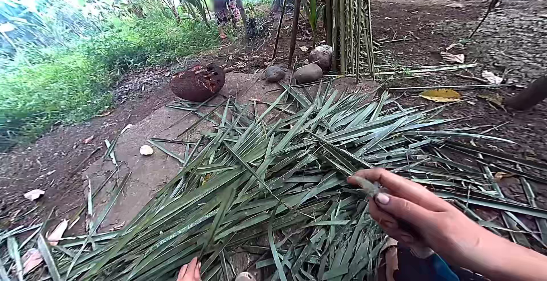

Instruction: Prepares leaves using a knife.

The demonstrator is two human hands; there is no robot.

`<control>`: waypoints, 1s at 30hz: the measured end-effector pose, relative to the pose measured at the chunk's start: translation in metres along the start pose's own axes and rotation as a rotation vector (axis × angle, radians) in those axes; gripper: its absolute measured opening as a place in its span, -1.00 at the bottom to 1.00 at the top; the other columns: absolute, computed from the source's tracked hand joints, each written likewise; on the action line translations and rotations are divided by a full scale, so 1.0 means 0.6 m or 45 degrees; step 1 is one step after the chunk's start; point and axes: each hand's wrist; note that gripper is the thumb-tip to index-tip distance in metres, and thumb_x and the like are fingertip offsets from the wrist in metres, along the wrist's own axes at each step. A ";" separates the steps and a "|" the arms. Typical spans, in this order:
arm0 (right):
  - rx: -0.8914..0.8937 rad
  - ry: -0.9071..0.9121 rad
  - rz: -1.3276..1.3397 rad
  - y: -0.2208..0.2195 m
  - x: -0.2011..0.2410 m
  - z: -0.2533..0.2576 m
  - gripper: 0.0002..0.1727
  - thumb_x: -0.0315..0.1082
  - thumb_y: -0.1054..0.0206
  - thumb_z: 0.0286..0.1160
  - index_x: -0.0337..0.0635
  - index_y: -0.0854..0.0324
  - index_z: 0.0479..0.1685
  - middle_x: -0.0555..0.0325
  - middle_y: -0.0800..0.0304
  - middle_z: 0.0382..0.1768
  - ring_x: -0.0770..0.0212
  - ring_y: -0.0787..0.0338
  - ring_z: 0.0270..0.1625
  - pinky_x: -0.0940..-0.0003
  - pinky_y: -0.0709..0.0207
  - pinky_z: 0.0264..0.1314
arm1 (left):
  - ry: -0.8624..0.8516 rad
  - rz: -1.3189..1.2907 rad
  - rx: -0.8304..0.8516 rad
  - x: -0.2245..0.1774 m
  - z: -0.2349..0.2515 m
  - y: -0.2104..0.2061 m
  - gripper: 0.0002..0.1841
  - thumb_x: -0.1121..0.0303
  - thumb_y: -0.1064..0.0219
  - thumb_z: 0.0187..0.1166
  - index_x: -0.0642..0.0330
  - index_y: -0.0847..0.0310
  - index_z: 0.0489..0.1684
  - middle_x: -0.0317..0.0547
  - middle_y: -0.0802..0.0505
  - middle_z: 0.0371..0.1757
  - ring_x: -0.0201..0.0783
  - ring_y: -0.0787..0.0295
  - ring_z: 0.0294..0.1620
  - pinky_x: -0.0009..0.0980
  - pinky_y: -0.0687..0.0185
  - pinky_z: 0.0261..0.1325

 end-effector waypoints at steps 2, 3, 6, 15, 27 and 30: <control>0.071 0.243 -0.417 -0.021 -0.005 0.000 -0.53 -0.19 -0.18 0.69 -0.05 -0.46 0.54 0.43 -0.51 -0.58 0.62 -0.39 -0.65 0.66 -0.32 -0.61 | -0.259 -0.017 -0.113 -0.025 -0.049 0.070 -0.63 0.45 -0.08 0.78 0.35 -0.70 0.37 0.40 -0.79 0.28 0.45 -0.76 0.24 0.42 -0.56 0.24; 0.073 0.370 -0.630 -0.034 -0.009 0.000 -0.48 -0.13 -0.25 0.66 -0.07 -0.46 0.56 0.39 -0.52 -0.62 0.56 -0.40 -0.68 0.59 -0.35 -0.64 | -0.377 -0.002 -0.145 -0.044 -0.073 0.106 -0.63 0.53 -0.08 0.72 0.36 -0.70 0.37 0.41 -0.80 0.26 0.46 -0.78 0.21 0.43 -0.60 0.18; -0.002 0.586 -1.154 -0.071 -0.018 -0.002 -0.28 0.02 -0.45 0.38 -0.13 -0.50 0.54 0.25 -0.50 -0.75 0.18 -0.50 -0.77 0.16 -0.43 -0.73 | -0.642 0.148 -0.220 -0.123 -0.138 0.214 -0.61 0.64 -0.16 0.56 0.33 -0.75 0.29 0.39 -0.82 0.19 0.47 -0.78 0.18 0.41 -0.64 0.05; 0.167 0.250 -1.199 -0.091 0.019 -0.012 -0.58 -0.16 -0.40 0.50 -0.07 -0.69 0.31 -0.10 -0.81 -0.46 -0.24 -0.82 -0.38 -0.30 -0.60 -0.33 | -1.171 0.442 -0.798 -0.270 -0.212 0.387 -0.63 0.42 -0.12 0.41 0.02 -0.91 -0.09 -0.04 -0.87 -0.24 0.09 -0.80 -0.26 0.02 -0.53 -0.28; 0.176 -0.048 0.138 -0.064 0.045 -0.045 -0.82 -0.33 -0.54 0.36 0.05 -0.64 -0.50 0.52 -0.57 -0.71 0.64 -0.44 -0.73 0.69 -0.30 -0.68 | -0.881 -1.349 -0.184 -0.373 -0.354 0.324 -0.26 0.30 -0.34 0.60 0.54 -0.06 0.65 0.07 -0.56 0.52 -0.35 -0.65 0.38 -0.35 -0.70 0.23; 0.112 -0.013 0.296 -0.092 0.045 -0.067 -0.81 -0.34 -0.56 0.32 0.07 -0.67 -0.55 0.52 -0.60 -0.71 0.65 -0.43 -0.73 0.70 -0.28 -0.69 | -0.805 -1.476 0.223 -0.418 -0.391 0.269 -0.57 0.45 -0.21 0.68 0.63 -0.35 0.38 -0.03 -0.79 0.15 -0.50 -0.75 0.17 -0.46 -0.69 0.27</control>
Point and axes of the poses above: each hand's wrist, its own z-axis towards the middle knuckle, its own y-axis out of the back of the hand, x = y × z
